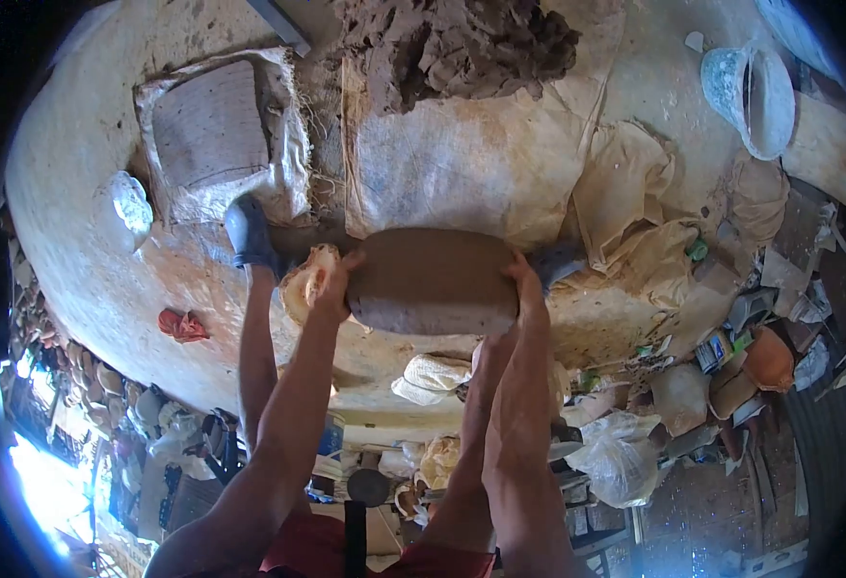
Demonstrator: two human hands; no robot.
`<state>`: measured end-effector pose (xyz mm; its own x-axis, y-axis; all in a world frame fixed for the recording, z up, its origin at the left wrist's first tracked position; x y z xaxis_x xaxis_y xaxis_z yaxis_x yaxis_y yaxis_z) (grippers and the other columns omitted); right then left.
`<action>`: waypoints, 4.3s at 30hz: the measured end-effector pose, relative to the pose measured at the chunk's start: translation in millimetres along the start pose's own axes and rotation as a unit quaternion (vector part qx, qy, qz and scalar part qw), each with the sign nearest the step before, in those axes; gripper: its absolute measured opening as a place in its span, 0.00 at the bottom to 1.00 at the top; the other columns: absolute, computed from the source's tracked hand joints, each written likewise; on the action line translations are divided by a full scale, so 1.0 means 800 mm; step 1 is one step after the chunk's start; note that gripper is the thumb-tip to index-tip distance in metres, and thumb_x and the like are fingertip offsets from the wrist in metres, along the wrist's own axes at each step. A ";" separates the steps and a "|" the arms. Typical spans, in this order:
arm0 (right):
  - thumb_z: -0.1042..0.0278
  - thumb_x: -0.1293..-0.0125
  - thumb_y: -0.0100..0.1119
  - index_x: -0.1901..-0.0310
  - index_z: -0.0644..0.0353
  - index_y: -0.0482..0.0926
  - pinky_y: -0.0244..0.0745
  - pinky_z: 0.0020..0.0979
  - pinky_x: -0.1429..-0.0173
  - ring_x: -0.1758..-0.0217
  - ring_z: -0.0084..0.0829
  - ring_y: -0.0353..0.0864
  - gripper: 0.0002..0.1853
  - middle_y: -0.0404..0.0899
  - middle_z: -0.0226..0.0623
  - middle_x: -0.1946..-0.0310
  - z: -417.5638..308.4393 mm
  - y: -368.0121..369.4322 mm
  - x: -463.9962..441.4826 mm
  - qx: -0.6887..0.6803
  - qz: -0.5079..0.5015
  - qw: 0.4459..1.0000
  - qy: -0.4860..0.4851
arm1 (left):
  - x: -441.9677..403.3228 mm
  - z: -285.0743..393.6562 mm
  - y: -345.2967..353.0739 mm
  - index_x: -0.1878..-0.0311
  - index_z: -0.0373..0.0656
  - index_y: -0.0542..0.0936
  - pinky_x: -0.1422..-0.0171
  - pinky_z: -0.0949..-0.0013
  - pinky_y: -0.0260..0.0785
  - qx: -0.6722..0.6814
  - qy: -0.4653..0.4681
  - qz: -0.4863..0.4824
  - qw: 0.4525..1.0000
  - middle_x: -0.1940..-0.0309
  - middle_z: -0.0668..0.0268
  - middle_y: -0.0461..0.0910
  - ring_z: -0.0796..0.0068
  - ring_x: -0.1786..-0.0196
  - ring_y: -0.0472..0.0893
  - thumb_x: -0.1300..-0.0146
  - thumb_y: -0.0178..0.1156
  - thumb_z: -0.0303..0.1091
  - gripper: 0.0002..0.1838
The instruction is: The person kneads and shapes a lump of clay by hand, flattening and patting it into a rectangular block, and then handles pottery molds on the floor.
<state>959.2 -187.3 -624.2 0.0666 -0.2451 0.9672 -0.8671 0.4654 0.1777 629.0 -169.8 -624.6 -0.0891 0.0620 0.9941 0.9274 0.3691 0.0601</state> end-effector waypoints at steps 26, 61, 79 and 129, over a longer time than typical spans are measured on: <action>0.52 0.23 0.58 0.25 0.66 0.66 0.55 0.41 0.18 0.19 0.48 0.62 0.34 0.64 0.56 0.24 -0.141 -0.052 0.038 0.411 0.210 0.814 -0.352 | 0.010 0.184 0.019 0.16 0.34 0.45 0.16 0.58 0.48 -0.261 0.464 0.020 0.846 0.17 0.43 0.50 0.57 0.16 0.54 0.34 0.69 0.49 0.56; 0.43 0.23 0.52 0.38 0.56 0.75 0.60 0.64 0.30 0.25 0.60 0.61 0.26 0.65 0.53 0.30 -0.075 0.171 0.183 0.461 0.304 0.680 -0.483 | 0.111 0.077 0.046 0.26 0.39 0.70 0.25 0.49 0.65 -0.331 0.500 0.278 0.751 0.28 0.37 0.69 0.37 0.25 0.69 0.32 0.62 0.51 0.37; 0.46 0.22 0.52 0.33 0.60 0.76 0.54 0.56 0.20 0.22 0.49 0.66 0.28 0.73 0.47 0.31 -0.118 0.177 0.154 0.368 0.259 0.697 -0.558 | 0.107 0.067 0.031 0.27 0.34 0.72 0.38 0.55 0.77 -0.333 0.488 0.262 0.763 0.36 0.41 0.79 0.45 0.38 0.83 0.34 0.62 0.50 0.38; 0.61 0.40 0.60 0.19 0.67 0.52 0.54 0.42 0.18 0.20 0.41 0.62 0.49 0.61 0.48 0.22 -0.060 0.028 0.199 0.059 0.108 0.958 -0.259 | 0.178 0.093 0.035 0.17 0.32 0.48 0.14 0.63 0.40 -0.263 0.343 -0.082 0.898 0.16 0.50 0.50 0.62 0.15 0.49 0.25 0.57 0.36 0.42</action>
<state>974.2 -175.5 -457.3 -0.3482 -0.5570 0.7540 -0.8846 0.4615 -0.0676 615.0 -81.4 -488.4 -0.1630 -0.6064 0.7783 0.9816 -0.1794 0.0658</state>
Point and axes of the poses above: each hand's wrist, its own x-axis away from the middle knuckle, its own y-axis out of the palm, z = x × y, the point moved 8 cm from there along -x, towards the middle knuckle
